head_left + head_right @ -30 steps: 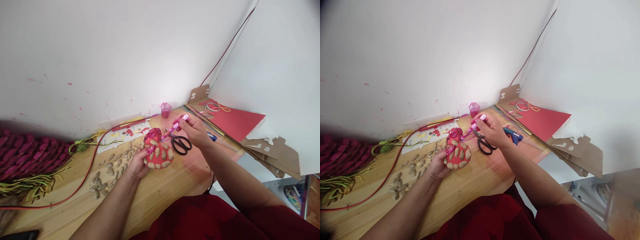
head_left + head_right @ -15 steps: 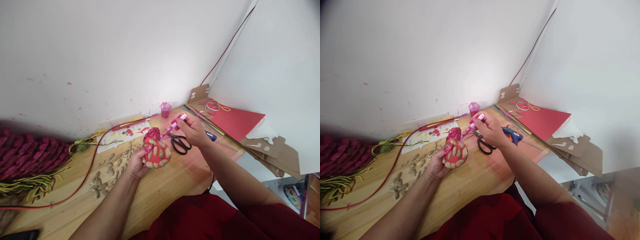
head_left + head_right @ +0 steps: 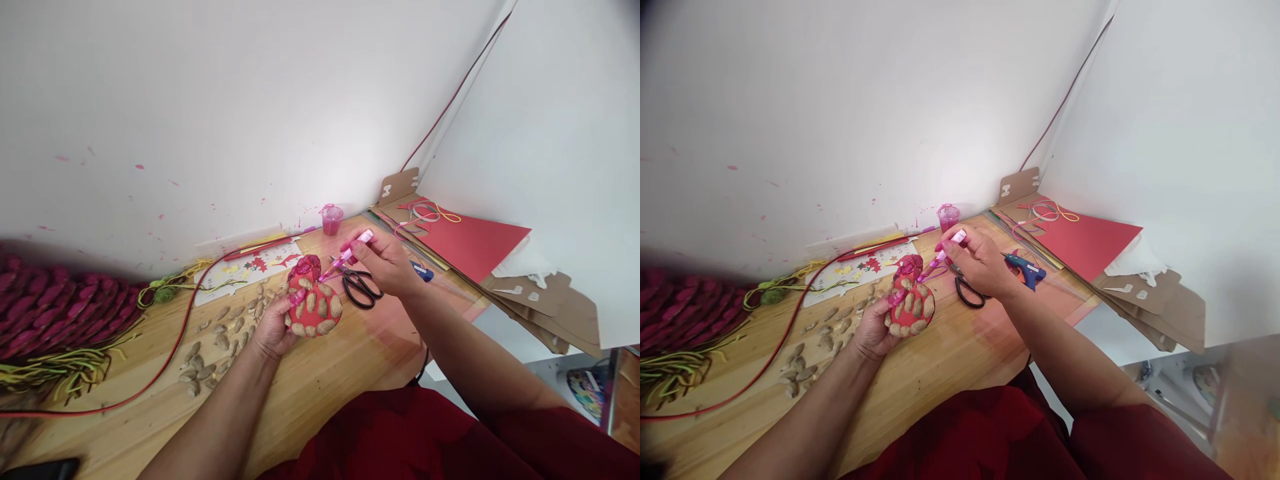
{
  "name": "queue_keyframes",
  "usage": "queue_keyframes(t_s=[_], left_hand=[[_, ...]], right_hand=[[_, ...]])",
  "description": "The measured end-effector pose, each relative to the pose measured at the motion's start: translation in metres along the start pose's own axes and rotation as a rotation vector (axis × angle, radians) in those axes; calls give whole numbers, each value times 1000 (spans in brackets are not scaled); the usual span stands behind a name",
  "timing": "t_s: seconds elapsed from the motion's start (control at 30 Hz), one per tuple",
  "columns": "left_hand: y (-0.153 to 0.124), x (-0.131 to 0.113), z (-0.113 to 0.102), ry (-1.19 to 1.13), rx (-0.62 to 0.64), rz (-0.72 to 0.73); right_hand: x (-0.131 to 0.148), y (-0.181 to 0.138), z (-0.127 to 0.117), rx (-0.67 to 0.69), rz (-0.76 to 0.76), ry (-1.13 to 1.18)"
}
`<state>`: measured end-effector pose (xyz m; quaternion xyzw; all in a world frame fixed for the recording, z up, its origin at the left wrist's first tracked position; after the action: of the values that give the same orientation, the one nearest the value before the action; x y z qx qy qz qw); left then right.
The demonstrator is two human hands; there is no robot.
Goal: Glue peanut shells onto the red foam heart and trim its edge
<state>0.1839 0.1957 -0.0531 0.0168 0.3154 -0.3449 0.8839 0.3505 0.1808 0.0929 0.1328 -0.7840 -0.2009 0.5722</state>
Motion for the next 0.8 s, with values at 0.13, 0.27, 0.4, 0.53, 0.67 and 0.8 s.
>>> queue_keyframes(t_s=[0.13,0.27,0.4,0.53,0.67,0.8], left_hand=[[1,-2,-2,1,-32,15],[0,-3,0,2,-33,21],[-2,-1,2,6,-4,6],[-1,1,2,22,22,-3],[-1,1,3,0,26,-11],[-2,1,1,-20,13,-17]], right_hand=[[1,0,-4,-56,-32,-78],[2,1,-4,-63,-24,-34],[-3,4,-3,-49,13,28],[-6,6,-6,-77,7,87],[-10,6,-2,-20,43,103],[-7,7,-4,-56,13,94]])
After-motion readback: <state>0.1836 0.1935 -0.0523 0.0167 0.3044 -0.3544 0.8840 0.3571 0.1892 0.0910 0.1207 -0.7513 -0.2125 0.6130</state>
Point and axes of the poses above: each hand's wrist, its own y-axis towards the middle knuckle, its own z-axis out of the palm, x = y × z, the point moved 7 cm from there along y, towards the middle knuckle, and after that the axes turned 2 degrees about -y, right-handed, at the moved point
